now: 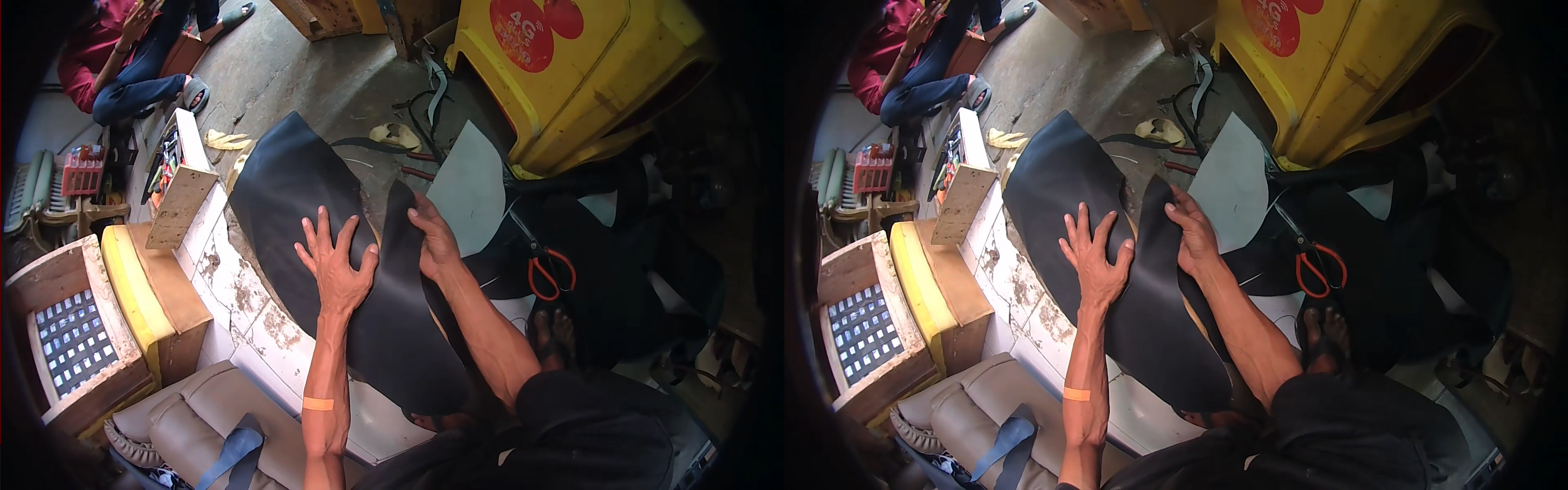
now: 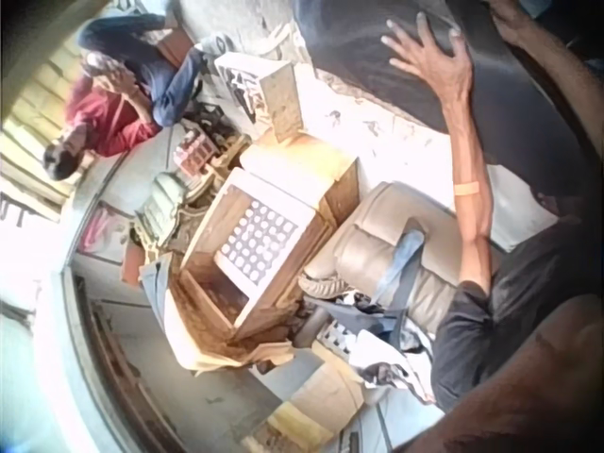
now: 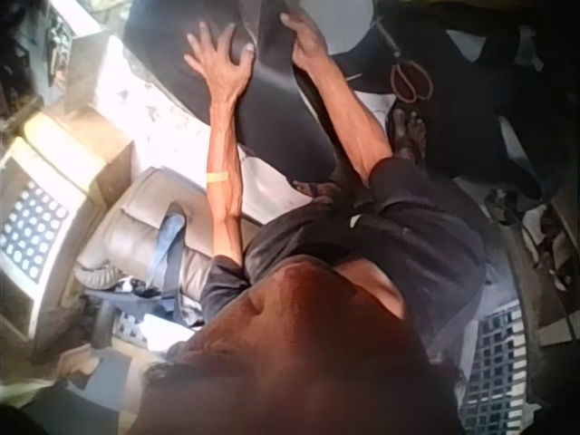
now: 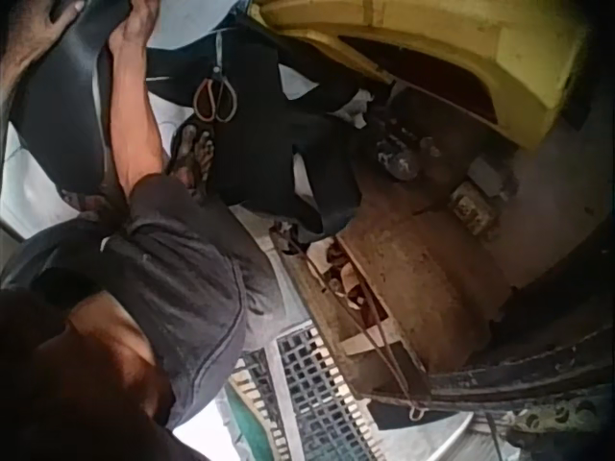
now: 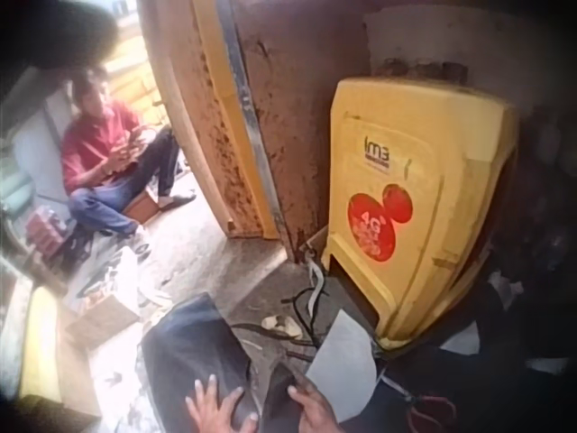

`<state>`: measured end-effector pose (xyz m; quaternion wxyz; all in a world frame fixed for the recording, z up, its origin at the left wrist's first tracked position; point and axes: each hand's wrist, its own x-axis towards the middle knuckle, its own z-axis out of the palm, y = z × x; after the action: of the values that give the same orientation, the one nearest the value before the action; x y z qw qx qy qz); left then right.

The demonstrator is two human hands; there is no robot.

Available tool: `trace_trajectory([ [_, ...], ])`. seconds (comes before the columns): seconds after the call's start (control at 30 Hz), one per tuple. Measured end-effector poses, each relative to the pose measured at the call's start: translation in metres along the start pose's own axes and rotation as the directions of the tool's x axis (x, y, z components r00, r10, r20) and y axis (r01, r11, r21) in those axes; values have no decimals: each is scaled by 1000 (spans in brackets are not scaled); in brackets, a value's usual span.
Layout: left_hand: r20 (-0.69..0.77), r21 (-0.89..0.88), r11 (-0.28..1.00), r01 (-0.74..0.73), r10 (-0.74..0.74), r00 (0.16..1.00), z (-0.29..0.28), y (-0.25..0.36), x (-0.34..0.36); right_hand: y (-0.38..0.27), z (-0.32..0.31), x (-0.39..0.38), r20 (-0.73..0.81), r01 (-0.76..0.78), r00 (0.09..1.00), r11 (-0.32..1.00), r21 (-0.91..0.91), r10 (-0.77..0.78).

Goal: The person cuts a piece of black fabric using scissors, following a white paper template placed on the floor. They then fit the cut fabric onto a yellow foam seat cushion, trim the edges, and adjust the fit.

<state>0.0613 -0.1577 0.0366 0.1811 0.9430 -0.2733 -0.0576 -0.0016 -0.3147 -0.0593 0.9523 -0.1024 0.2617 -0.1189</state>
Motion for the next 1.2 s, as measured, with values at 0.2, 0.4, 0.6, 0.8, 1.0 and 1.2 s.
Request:
trace_trajectory([
  [0.2,-28,32,999,-17,17,999,5,-3,-1,-9,3,-6,-45,27,998,997,-72,-31],
  [0.4,-42,26,999,-23,24,999,3,-7,-4,-13,13,-3,35,-38,999,999,-22,38],
  [0.6,-59,-5,999,-43,42,997,2,-8,-6,0,19,13,-51,-184,983,917,-354,178],
  [0.8,-66,-13,998,-54,53,996,3,-10,-8,14,21,15,-102,-205,979,907,-369,179],
  [1.0,-63,-17,997,-75,74,995,2,-8,-9,16,13,19,-96,-192,981,919,-345,169],
  [1.2,-66,-18,997,-72,71,995,1,-10,-8,7,6,7,-174,-170,977,935,-310,120],
])
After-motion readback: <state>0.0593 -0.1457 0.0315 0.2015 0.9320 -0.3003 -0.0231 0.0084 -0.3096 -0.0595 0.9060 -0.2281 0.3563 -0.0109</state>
